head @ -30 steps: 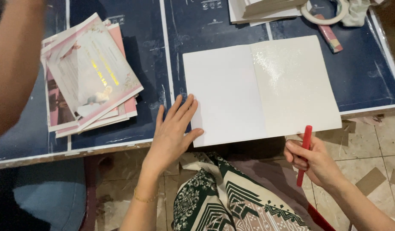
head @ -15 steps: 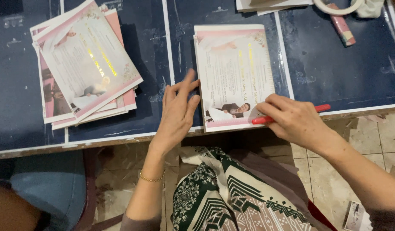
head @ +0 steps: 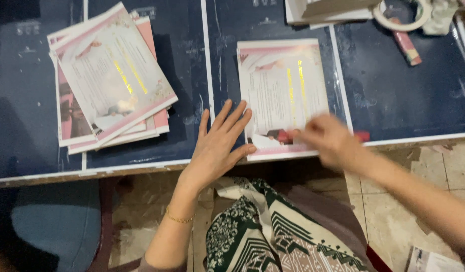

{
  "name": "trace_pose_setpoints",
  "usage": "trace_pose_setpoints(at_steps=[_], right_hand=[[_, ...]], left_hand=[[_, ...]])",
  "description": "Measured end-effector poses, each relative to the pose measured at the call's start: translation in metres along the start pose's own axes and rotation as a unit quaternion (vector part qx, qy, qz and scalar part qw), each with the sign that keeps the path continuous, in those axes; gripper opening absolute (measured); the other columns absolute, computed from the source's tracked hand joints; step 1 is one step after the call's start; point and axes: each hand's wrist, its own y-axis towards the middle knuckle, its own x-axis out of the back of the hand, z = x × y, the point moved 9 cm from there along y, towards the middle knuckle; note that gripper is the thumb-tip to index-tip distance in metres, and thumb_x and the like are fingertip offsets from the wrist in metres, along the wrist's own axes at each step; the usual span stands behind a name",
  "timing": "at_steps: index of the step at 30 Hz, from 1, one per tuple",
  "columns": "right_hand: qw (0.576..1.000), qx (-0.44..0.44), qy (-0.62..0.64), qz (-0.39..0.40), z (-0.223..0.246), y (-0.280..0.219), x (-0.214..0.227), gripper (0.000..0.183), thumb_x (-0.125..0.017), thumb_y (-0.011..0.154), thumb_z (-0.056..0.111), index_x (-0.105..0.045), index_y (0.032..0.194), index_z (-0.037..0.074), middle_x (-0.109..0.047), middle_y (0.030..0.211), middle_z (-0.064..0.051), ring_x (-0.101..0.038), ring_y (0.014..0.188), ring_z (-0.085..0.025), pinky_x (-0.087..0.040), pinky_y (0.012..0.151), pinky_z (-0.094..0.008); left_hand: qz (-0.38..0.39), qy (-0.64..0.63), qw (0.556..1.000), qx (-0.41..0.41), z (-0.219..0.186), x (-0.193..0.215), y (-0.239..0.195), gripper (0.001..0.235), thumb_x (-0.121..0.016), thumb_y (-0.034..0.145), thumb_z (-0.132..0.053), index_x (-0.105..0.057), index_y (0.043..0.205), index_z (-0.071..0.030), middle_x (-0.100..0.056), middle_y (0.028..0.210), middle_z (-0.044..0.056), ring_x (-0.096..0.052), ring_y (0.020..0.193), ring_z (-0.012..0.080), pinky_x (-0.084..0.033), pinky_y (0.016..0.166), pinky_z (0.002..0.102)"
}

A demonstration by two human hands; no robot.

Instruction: The person places a printed invitation sheet onto a blank booklet, folds the booklet closed, and then uses a red tool to press along the spine. They repeat this process for multiple booklets, stacking the finished items on the table.

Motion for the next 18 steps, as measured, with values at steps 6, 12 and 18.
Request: trace_pose_setpoints(at_steps=[6,12,18], right_hand=[[0.984,-0.107,-0.072,-0.126,-0.114,0.107,0.038,0.011,-0.062,0.109,-0.001,-0.068,0.117,0.000,-0.039,0.089,-0.013,-0.040,0.081,-0.030,-0.031,0.067,-0.039],[0.993,-0.065,-0.005,-0.099,-0.029,0.194,-0.049,0.051,-0.051,0.087,-0.017,-0.065,0.124,0.015,-0.042,0.088,-0.009,-0.043,0.081,-0.025,-0.038,0.065,-0.035],[0.989,-0.051,-0.031,-0.137,-0.107,0.147,0.004,0.031,-0.067,0.096,-0.002,-0.067,0.125,0.010,-0.047,0.099,-0.015,-0.047,0.094,-0.035,-0.041,0.078,-0.040]], left_hand=[[-0.011,0.008,1.000,-0.012,-0.002,0.002,0.001,0.068,-0.051,0.100,-0.045,-0.028,0.156,-0.014,-0.020,0.165,0.003,-0.012,0.153,0.0270,-0.005,0.118,0.061],[0.007,0.002,1.000,0.005,-0.005,0.002,0.003,0.068,-0.049,0.099,-0.048,-0.028,0.155,-0.015,-0.024,0.163,0.005,-0.014,0.152,0.0274,-0.001,0.118,0.059],[-0.041,-0.016,0.999,-0.005,-0.009,0.006,-0.006,0.061,-0.048,0.102,-0.043,-0.034,0.153,-0.012,-0.025,0.163,0.006,-0.020,0.152,0.0274,-0.007,0.120,0.059]])
